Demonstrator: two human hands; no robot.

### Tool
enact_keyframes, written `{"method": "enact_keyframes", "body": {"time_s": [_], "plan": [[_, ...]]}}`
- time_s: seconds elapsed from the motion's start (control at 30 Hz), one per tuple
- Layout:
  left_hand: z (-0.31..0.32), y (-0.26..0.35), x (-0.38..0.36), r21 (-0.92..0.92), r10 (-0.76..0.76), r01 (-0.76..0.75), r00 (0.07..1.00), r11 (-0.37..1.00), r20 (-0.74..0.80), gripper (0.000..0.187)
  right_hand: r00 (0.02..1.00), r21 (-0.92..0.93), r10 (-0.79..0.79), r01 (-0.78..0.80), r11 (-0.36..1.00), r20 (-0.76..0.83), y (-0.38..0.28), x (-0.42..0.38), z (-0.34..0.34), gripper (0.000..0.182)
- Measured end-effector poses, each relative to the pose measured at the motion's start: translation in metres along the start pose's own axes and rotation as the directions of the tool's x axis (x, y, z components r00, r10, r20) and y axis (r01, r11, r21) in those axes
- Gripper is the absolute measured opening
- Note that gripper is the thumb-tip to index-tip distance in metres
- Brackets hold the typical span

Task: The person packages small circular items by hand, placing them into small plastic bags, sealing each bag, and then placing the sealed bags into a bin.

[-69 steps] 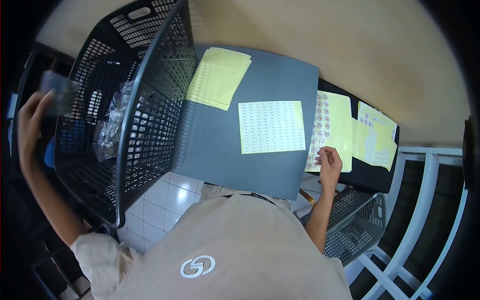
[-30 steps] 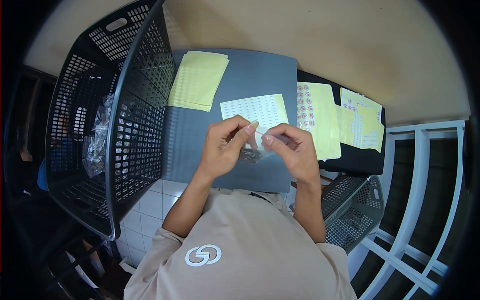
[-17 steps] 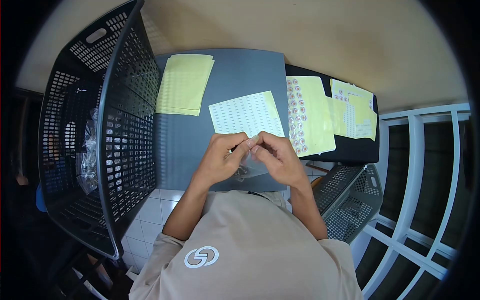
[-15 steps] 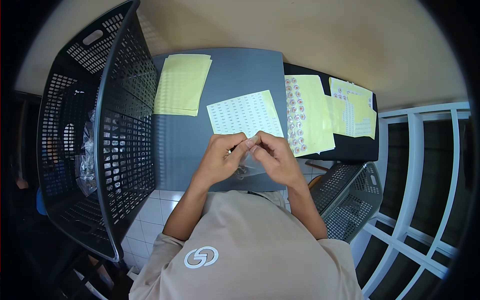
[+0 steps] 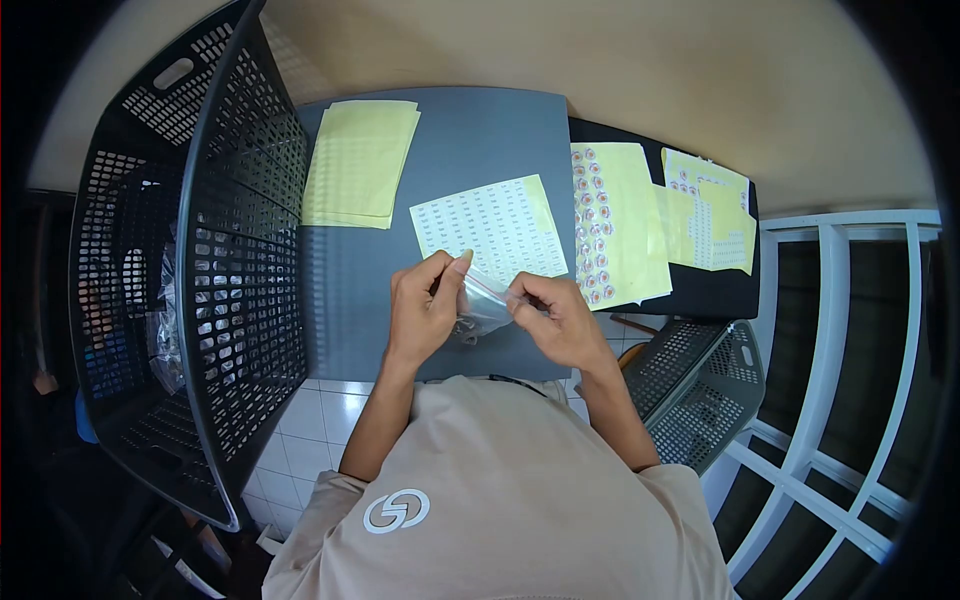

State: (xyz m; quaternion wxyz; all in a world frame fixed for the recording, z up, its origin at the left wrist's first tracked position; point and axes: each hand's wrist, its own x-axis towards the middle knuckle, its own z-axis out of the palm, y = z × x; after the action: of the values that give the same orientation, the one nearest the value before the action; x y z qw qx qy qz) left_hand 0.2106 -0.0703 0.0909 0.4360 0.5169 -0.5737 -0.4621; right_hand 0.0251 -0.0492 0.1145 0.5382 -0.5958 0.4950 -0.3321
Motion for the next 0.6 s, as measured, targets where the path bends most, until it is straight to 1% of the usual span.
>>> {"method": "enact_keyframes", "body": {"time_s": [0.03,0.07,0.1,0.13,0.17,0.2,0.23,0.27,0.3,0.33,0.37,0.43,0.47,0.5,0.53,0.57,0.6], "plan": [[0.002,-0.007,0.001,-0.002,0.000,0.000,1.000,1.000,-0.001,0.032,1.000,-0.008,-0.006,0.006,1.000,0.002,0.000,-0.001,-0.003,0.008],[0.004,-0.014,0.000,-0.080,-0.027,0.020,0.996,0.997,-0.083,0.030,1.000,-0.008,-0.004,0.004,1.000,0.002,0.006,-0.003,-0.008,0.008],[0.006,-0.022,0.000,-0.159,-0.060,0.034,0.985,0.987,-0.160,0.029,0.997,0.059,0.075,-0.073,0.996,-0.026,0.019,-0.006,-0.015,0.008],[-0.004,-0.033,0.004,-0.159,-0.064,0.038,0.986,0.986,-0.157,0.029,0.986,0.128,0.156,-0.149,0.981,-0.050,0.032,-0.009,-0.021,0.008],[-0.024,-0.047,0.014,-0.107,-0.144,0.127,0.976,0.986,-0.163,0.030,0.986,0.129,0.160,-0.152,0.980,-0.051,0.043,-0.011,-0.030,0.008],[-0.033,-0.060,0.022,-0.055,-0.220,0.213,0.960,0.975,-0.172,0.031,0.962,0.015,0.160,-0.161,0.987,-0.221,0.055,-0.008,-0.040,0.008],[-0.032,-0.070,0.024,-0.053,-0.225,0.219,0.960,0.974,-0.165,0.031,0.911,-0.094,0.144,-0.194,0.977,-0.386,0.066,-0.007,-0.045,0.010],[-0.028,-0.081,0.024,-0.045,-0.206,0.203,0.976,0.978,-0.077,0.032,0.908,-0.090,0.155,-0.204,0.975,-0.390,0.076,-0.001,-0.043,0.010],[-0.024,-0.091,0.023,-0.040,-0.180,0.181,0.984,0.983,0.010,0.033,0.860,-0.263,0.029,-0.188,0.946,-0.509,0.086,0.009,-0.042,0.019],[-0.018,-0.099,0.022,-0.062,-0.232,0.238,0.969,0.969,0.088,0.030,0.796,-0.430,-0.119,-0.188,0.883,-0.593,0.094,0.016,-0.040,0.028],[-0.010,-0.105,0.022,-0.060,-0.227,0.233,0.969,0.971,0.092,0.030,0.792,-0.429,-0.122,-0.188,0.883,-0.598,0.102,0.021,-0.036,0.028],[0.008,-0.107,0.021,-0.108,-0.163,0.186,0.968,0.977,0.190,0.027,0.730,-0.635,-0.351,-0.145,0.759,-0.586,0.120,0.023,-0.027,0.044],[0.014,-0.108,0.022,-0.108,-0.159,0.182,0.968,0.977,0.194,0.027,0.740,-0.588,-0.284,-0.183,0.788,-0.610,0.128,0.021,-0.026,0.043],[0.019,-0.109,0.021,-0.111,-0.169,0.199,0.957,0.974,0.235,0.027,0.739,-0.590,-0.285,-0.185,0.786,-0.611,0.133,0.017,-0.025,0.043],[0.023,-0.110,0.021,-0.114,-0.179,0.216,0.945,0.970,0.274,0.027,0.737,-0.458,-0.189,-0.180,0.871,-0.648,0.136,0.013,-0.027,0.044],[0.027,-0.111,0.022,-0.116,-0.177,0.214,0.946,0.970,0.272,0.027,0.737,-0.314,-0.089,-0.172,0.934,-0.670,0.140,0.009,-0.030,0.045],[0.030,-0.113,0.022,-0.101,-0.140,0.180,0.937,0.978,0.319,0.028,0.734,-0.266,-0.029,-0.209,0.941,-0.679,0.140,0.004,-0.032,0.045]]}}
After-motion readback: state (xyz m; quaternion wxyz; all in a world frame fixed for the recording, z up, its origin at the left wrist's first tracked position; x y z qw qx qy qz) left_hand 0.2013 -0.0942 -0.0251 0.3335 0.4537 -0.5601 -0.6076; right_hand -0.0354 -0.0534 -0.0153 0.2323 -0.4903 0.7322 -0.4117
